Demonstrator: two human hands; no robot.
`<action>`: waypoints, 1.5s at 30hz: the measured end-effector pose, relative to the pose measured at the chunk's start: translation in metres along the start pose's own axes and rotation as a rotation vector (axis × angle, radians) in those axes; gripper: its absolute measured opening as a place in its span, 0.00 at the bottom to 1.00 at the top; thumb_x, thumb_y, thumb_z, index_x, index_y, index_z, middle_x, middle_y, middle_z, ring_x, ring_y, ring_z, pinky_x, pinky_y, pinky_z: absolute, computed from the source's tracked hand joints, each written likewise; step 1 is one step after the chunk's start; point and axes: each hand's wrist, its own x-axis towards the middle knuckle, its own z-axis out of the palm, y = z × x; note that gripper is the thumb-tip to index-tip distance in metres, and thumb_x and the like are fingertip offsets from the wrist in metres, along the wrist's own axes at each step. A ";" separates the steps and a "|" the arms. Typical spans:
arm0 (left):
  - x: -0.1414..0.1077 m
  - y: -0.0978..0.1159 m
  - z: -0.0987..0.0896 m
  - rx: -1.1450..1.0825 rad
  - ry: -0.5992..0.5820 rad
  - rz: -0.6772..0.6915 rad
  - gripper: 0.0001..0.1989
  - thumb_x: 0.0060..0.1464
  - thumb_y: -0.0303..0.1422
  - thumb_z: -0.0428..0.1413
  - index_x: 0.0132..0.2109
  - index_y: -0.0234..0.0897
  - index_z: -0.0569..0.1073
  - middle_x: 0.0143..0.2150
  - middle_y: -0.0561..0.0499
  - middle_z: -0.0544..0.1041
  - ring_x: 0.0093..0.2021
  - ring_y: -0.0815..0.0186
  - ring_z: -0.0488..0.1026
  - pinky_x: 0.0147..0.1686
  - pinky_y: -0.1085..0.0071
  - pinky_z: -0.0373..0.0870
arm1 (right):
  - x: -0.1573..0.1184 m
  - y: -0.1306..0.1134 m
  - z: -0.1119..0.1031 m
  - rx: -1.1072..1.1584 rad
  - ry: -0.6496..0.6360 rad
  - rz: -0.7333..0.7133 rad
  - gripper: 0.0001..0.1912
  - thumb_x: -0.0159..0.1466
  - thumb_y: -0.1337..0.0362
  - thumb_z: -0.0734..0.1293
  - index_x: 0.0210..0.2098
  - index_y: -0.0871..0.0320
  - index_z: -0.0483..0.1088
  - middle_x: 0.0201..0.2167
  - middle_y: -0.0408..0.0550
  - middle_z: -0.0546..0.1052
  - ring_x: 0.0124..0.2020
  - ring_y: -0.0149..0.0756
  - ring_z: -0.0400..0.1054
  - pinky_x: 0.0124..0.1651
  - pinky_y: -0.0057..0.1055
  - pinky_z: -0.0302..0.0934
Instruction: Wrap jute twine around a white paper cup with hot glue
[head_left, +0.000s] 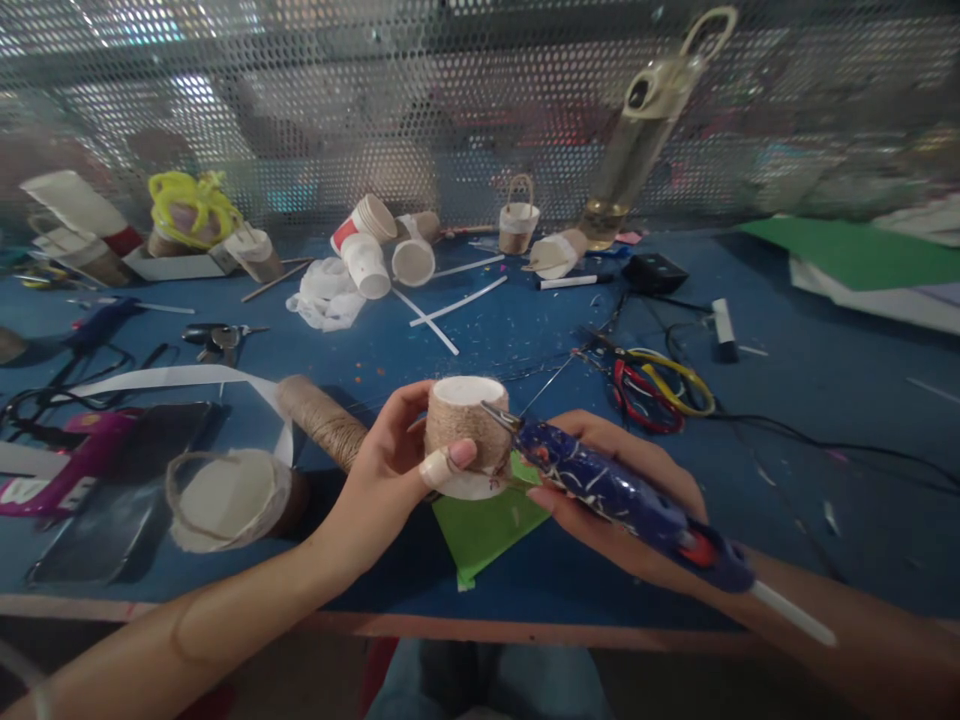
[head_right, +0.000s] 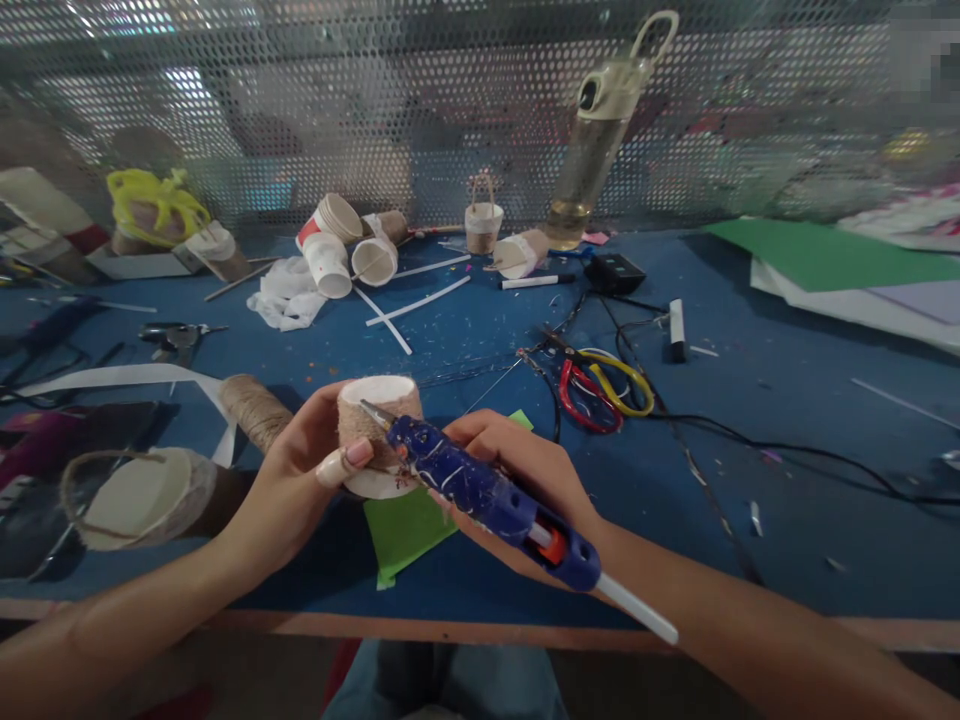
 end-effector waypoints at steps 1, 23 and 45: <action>0.000 0.000 0.000 0.007 0.004 0.006 0.19 0.53 0.33 0.66 0.51 0.45 0.72 0.50 0.52 0.77 0.47 0.66 0.77 0.42 0.75 0.76 | 0.000 0.001 0.000 -0.006 -0.020 -0.015 0.14 0.56 0.72 0.73 0.33 0.51 0.65 0.38 0.42 0.77 0.35 0.34 0.74 0.37 0.31 0.70; -0.003 0.001 -0.004 0.123 0.061 0.093 0.18 0.53 0.32 0.65 0.51 0.45 0.72 0.51 0.51 0.75 0.49 0.63 0.74 0.45 0.72 0.74 | 0.003 -0.006 -0.005 -0.014 0.097 0.131 0.11 0.60 0.70 0.74 0.37 0.48 0.72 0.32 0.37 0.79 0.31 0.32 0.75 0.33 0.28 0.71; -0.002 0.002 -0.005 0.041 -0.005 -0.034 0.17 0.55 0.33 0.64 0.51 0.44 0.73 0.52 0.50 0.77 0.51 0.61 0.74 0.46 0.70 0.74 | 0.003 0.001 -0.002 0.002 0.067 0.253 0.07 0.60 0.67 0.74 0.34 0.49 0.73 0.30 0.40 0.78 0.29 0.34 0.74 0.29 0.31 0.71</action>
